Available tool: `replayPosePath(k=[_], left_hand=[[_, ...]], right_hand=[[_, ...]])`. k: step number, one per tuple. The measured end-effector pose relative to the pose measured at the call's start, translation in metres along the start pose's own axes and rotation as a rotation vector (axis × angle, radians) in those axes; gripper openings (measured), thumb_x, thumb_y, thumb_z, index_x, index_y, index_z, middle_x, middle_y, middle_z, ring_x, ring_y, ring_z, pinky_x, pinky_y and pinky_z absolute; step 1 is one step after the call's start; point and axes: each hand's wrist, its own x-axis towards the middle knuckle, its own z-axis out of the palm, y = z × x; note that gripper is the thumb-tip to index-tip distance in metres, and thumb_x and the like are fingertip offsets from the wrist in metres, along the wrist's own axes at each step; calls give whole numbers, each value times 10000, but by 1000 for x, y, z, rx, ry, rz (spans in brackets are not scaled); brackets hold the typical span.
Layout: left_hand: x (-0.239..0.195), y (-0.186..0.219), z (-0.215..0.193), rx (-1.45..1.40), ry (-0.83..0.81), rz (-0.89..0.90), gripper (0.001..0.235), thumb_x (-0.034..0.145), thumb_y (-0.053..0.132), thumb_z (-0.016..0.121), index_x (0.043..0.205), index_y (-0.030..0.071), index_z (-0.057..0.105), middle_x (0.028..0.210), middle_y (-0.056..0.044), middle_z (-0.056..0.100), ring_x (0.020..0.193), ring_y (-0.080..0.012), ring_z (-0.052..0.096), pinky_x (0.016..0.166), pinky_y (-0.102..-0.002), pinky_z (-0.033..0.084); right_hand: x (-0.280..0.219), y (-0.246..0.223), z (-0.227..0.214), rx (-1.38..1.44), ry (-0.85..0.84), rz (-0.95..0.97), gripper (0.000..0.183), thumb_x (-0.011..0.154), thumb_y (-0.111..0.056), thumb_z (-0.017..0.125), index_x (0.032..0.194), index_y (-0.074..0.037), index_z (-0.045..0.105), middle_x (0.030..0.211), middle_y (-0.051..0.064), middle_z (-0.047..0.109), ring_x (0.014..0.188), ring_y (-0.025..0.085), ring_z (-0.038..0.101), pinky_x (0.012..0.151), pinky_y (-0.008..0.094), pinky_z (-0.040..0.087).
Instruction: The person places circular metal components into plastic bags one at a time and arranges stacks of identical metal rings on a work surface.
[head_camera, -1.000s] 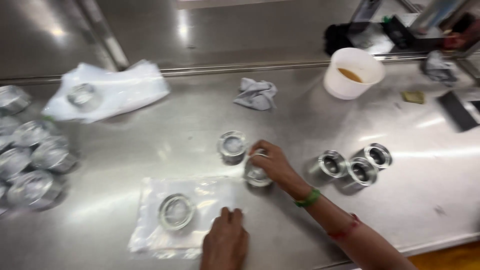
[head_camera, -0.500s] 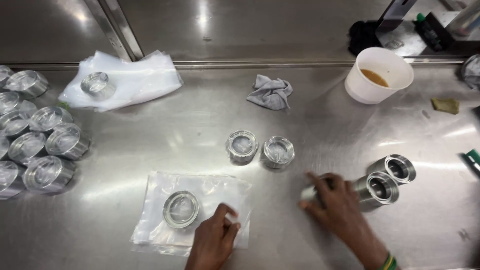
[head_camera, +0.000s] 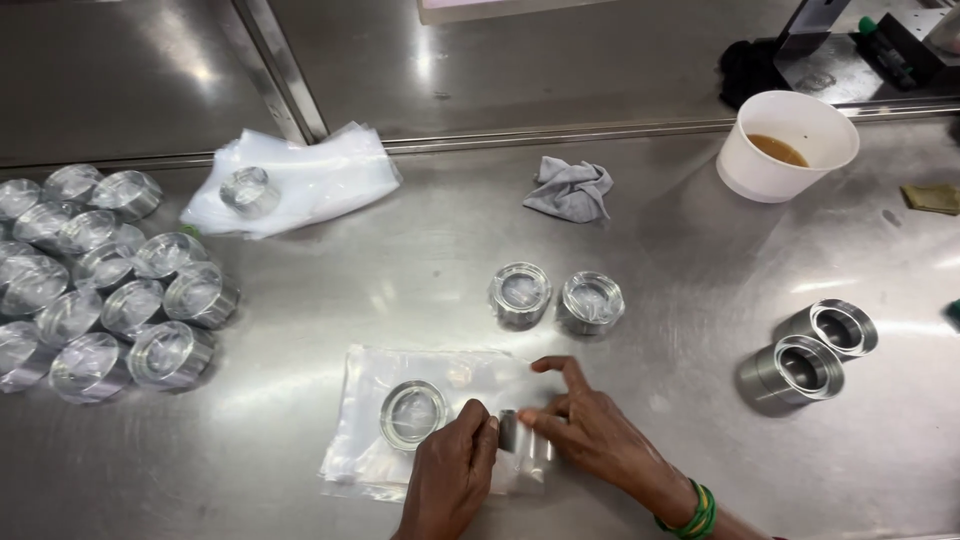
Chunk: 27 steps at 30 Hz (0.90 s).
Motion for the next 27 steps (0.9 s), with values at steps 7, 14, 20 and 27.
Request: replayPosePath(k=[7,14,20,27], left_hand=[[4,46,-9,-101,112,137,276,1035,254,514,841,59,522,566,-104,632,468,-212,645,471,-384,482],[3,77,10,-385,-122,290,206,1063,277,565,1053,72,588,811,-88,707,735,-191,737,621,-333,599],[35,31,22,216,33,436,591,706,196,830,1207,19,571,1034,-253,641,923,-365,614,779,-446,525],[45,54,52,328,-117,36,416,889,271,730,1158,39,514,968,-171,651,879,-318,660,768,-478,536]], right_hand=[[-24,-30,-6,-52,88,-128,903,636,-580,818,1404,-204,528,979,126,604,798,257,681,696,430,608],[-12,20,-15,-109,297,-675,382,790,-243,833,1109,-92,687,1029,61,665,977,177,679,781,301,635],[-2,68,-14,530,62,-333,165,804,-64,823,959,-25,786,939,64,707,892,187,665,782,320,567],[-35,31,-18,-183,349,-586,283,741,1,687,996,-83,778,1058,68,486,1001,211,553,806,346,514]])
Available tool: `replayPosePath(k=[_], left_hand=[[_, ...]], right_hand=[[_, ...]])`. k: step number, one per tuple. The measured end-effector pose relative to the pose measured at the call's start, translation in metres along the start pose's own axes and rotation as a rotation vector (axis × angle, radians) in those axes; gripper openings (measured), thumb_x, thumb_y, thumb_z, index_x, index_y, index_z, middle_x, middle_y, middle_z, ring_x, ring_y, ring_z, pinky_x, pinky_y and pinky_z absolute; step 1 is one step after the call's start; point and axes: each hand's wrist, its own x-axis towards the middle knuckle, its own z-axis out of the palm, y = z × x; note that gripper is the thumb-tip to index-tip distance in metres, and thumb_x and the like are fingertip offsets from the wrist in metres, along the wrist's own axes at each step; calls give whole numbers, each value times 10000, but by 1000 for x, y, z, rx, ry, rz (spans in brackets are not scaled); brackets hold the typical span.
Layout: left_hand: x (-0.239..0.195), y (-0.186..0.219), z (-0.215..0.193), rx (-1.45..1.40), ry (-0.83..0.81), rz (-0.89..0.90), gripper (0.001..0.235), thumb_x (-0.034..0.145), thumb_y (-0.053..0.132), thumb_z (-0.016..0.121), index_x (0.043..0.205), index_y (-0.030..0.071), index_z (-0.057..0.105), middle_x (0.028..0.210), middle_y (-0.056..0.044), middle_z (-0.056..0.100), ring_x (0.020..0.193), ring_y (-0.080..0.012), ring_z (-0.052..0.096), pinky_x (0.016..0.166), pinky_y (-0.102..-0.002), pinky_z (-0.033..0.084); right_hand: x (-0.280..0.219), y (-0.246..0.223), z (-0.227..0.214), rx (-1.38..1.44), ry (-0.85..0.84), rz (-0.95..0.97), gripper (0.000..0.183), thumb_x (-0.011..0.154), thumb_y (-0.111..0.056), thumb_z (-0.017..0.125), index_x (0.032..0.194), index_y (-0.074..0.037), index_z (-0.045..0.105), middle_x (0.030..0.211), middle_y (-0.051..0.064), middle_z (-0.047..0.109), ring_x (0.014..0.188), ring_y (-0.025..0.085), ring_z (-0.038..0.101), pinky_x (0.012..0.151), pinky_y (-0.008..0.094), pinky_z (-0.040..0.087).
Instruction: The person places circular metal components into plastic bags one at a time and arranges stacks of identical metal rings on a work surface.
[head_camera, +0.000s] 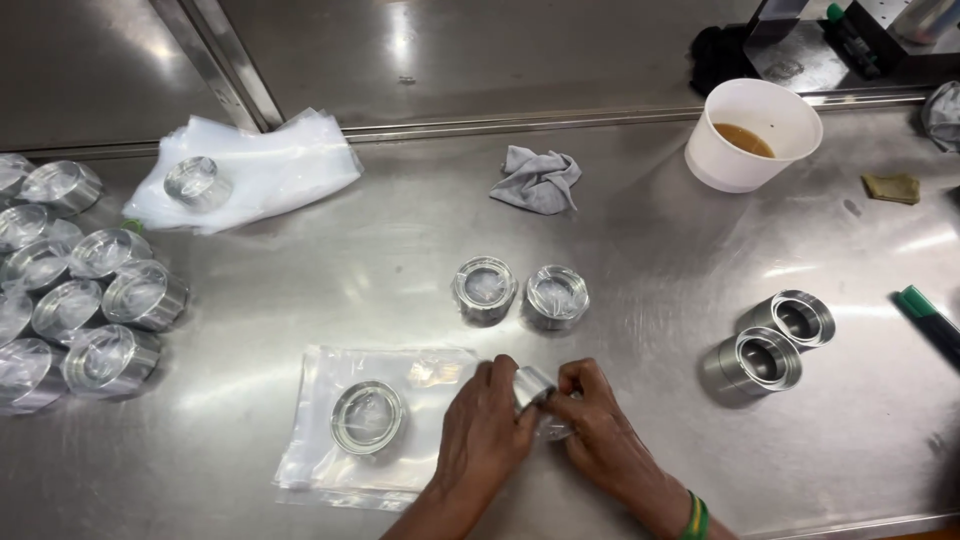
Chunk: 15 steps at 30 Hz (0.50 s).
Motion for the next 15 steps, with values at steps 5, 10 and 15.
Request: replayPosePath(k=[5,10,15], left_hand=[[-26,11,-8,-216,-24,28,592,825,299,802,1213,-6,474,1119,-235,552,875,-363,666,714,-472,570],[-53,4,-4,-1118,-332,-201,579,847,344,728,1273,-3,547,1133,-144,635,863,-300,721,696,-418,604],[-71,-24,15,-47,55,251,799,787,283,840,1432,7,458,1093,-221,539,950,-333,590,711,-456,565]], right_hand=[[-6,0,2,47,-74,210,618,718,-195,780,1253,8,550,1305,147,416,1209,300,506,944,404,495],[4,21,-11,241,169,541,702,756,-365,788,1294,-3,519,1225,199,567,1116,331,633,902,444,580],[43,11,-44,488,337,733,566,818,-317,741,1258,-100,459,1030,194,690,897,251,745,713,349,639]])
